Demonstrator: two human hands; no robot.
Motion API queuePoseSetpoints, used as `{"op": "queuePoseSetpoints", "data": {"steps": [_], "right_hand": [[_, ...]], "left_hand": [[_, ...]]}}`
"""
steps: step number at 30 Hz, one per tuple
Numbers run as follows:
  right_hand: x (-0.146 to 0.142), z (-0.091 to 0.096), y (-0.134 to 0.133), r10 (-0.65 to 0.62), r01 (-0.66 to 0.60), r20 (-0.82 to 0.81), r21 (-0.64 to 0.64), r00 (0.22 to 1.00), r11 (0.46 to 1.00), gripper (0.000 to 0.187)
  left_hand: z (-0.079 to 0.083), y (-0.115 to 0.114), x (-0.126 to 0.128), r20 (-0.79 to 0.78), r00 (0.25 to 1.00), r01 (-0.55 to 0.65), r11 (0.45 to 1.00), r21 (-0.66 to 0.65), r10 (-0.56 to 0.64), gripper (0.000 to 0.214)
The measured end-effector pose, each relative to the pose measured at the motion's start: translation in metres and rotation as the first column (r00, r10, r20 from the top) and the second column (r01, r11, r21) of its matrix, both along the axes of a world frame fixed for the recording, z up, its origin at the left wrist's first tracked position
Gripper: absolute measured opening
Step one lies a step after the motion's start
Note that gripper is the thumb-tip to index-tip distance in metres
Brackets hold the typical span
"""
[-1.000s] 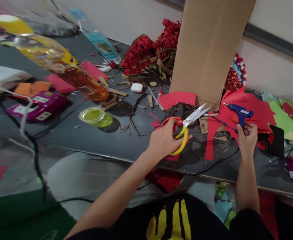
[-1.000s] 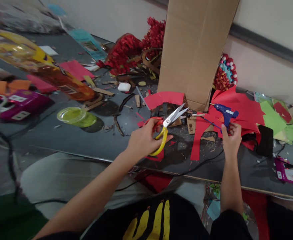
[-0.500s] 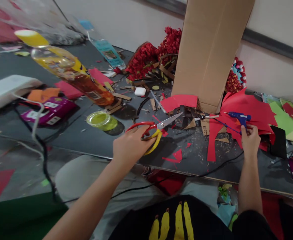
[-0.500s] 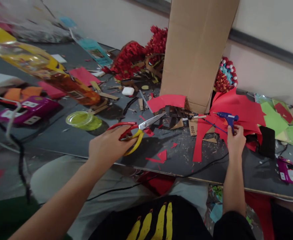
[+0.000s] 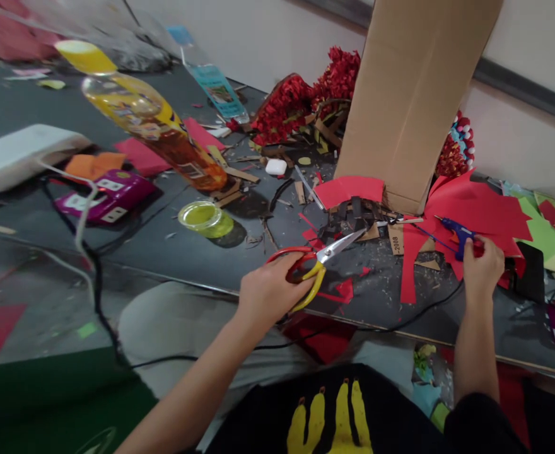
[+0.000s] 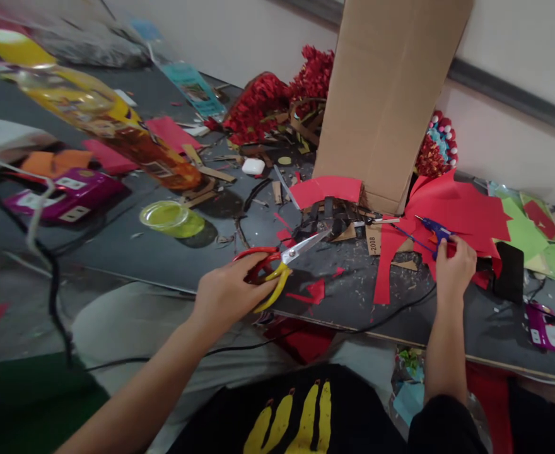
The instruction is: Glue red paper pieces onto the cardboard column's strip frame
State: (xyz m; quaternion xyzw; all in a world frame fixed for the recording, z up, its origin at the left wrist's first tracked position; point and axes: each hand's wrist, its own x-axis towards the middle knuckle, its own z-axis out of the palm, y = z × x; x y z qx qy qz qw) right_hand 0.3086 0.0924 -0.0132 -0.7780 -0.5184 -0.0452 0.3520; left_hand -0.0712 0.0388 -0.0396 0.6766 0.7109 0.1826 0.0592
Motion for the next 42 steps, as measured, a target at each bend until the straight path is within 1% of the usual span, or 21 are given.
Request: {"op": "queuePoseSetpoints", "data": {"steps": [1,3,5,6,7,8,10,13,15,17,20,24,28,30,33,36,37,39,42], "right_hand": [[-0.01,0.005,-0.004,0.045,-0.045,-0.014,0.001,0.999,0.999,0.052],[-0.035,0.016,-0.016,0.165,-0.168,-0.079,-0.035,0.983,0.985,0.048],[-0.065,0.026,-0.03,0.303,-0.315,-0.152,-0.067,0.941,0.947,0.042],[-0.079,0.029,-0.036,0.414,-0.443,-0.243,-0.08,0.877,0.893,0.038],[-0.092,0.032,-0.04,0.497,-0.547,-0.313,-0.093,0.81,0.832,0.035],[-0.105,0.033,-0.043,0.551,-0.616,-0.358,-0.093,0.754,0.782,0.032],[-0.123,0.033,-0.044,0.588,-0.67,-0.43,-0.054,0.685,0.74,0.031],[-0.138,0.03,-0.04,0.589,-0.683,-0.507,0.001,0.629,0.731,0.034],[-0.142,0.028,-0.038,0.581,-0.676,-0.527,0.017,0.62,0.737,0.031],[-0.144,0.027,-0.038,0.572,-0.664,-0.526,0.017,0.63,0.747,0.028],[-0.143,0.025,-0.04,0.561,-0.645,-0.516,0.023,0.647,0.764,0.028],[-0.138,0.023,-0.041,0.539,-0.59,-0.517,0.079,0.665,0.803,0.026],[-0.132,0.022,-0.04,0.516,-0.547,-0.485,0.09,0.706,0.833,0.026],[-0.13,0.021,-0.04,0.522,-0.55,-0.442,0.077,0.729,0.832,0.028],[-0.129,0.018,-0.038,0.548,-0.575,-0.387,0.053,0.742,0.816,0.031],[-0.13,0.015,-0.035,0.545,-0.558,-0.348,0.073,0.763,0.827,0.021],[-0.13,0.015,-0.034,0.546,-0.553,-0.336,0.086,0.767,0.829,0.021],[-0.132,0.015,-0.034,0.575,-0.581,-0.338,0.095,0.745,0.809,0.027],[-0.136,0.018,-0.038,0.652,-0.697,-0.387,0.033,0.652,0.716,0.022]], "left_hand": [[0.0,-0.003,0.002,0.006,1.0,0.023,1.0,0.019,-0.024,0.035],[0.001,-0.008,0.007,0.009,0.998,0.062,0.996,0.071,-0.062,0.033],[0.002,-0.012,0.009,0.007,0.996,0.087,0.988,0.125,-0.089,0.032],[0.002,-0.014,0.01,0.007,0.995,0.099,0.984,0.15,-0.101,0.031],[0.002,-0.016,0.01,0.008,0.994,0.109,0.979,0.175,-0.113,0.031],[0.002,-0.018,0.01,0.01,0.992,0.122,0.972,0.199,-0.126,0.032],[0.001,-0.02,0.01,0.021,0.988,0.145,0.96,0.238,-0.155,0.034],[0.002,-0.024,0.008,0.027,0.983,0.166,0.951,0.261,-0.179,0.036],[0.003,-0.026,0.007,0.019,0.983,0.175,0.952,0.252,-0.185,0.037],[0.004,-0.027,0.006,0.019,0.984,0.169,0.959,0.227,-0.178,0.037],[0.004,-0.028,0.004,0.043,0.986,0.151,0.971,0.187,-0.161,0.036],[0.003,-0.029,0.002,0.055,0.985,0.15,0.972,0.184,-0.162,0.037],[0.001,-0.029,-0.001,0.048,0.99,0.127,0.981,0.148,-0.135,0.038],[-0.001,-0.03,-0.002,0.035,0.991,0.124,0.98,0.158,-0.131,0.038],[-0.003,-0.031,-0.003,0.042,0.989,0.132,0.977,0.166,-0.14,0.038],[-0.006,-0.033,-0.003,0.052,0.987,0.145,0.975,0.167,-0.155,0.038],[-0.006,-0.034,-0.003,0.047,0.986,0.151,0.973,0.173,-0.161,0.037],[-0.006,-0.035,-0.003,0.037,0.985,0.157,0.971,0.182,-0.167,0.036],[-0.006,-0.035,-0.003,0.046,0.985,0.157,0.974,0.162,-0.166,0.036]]}}
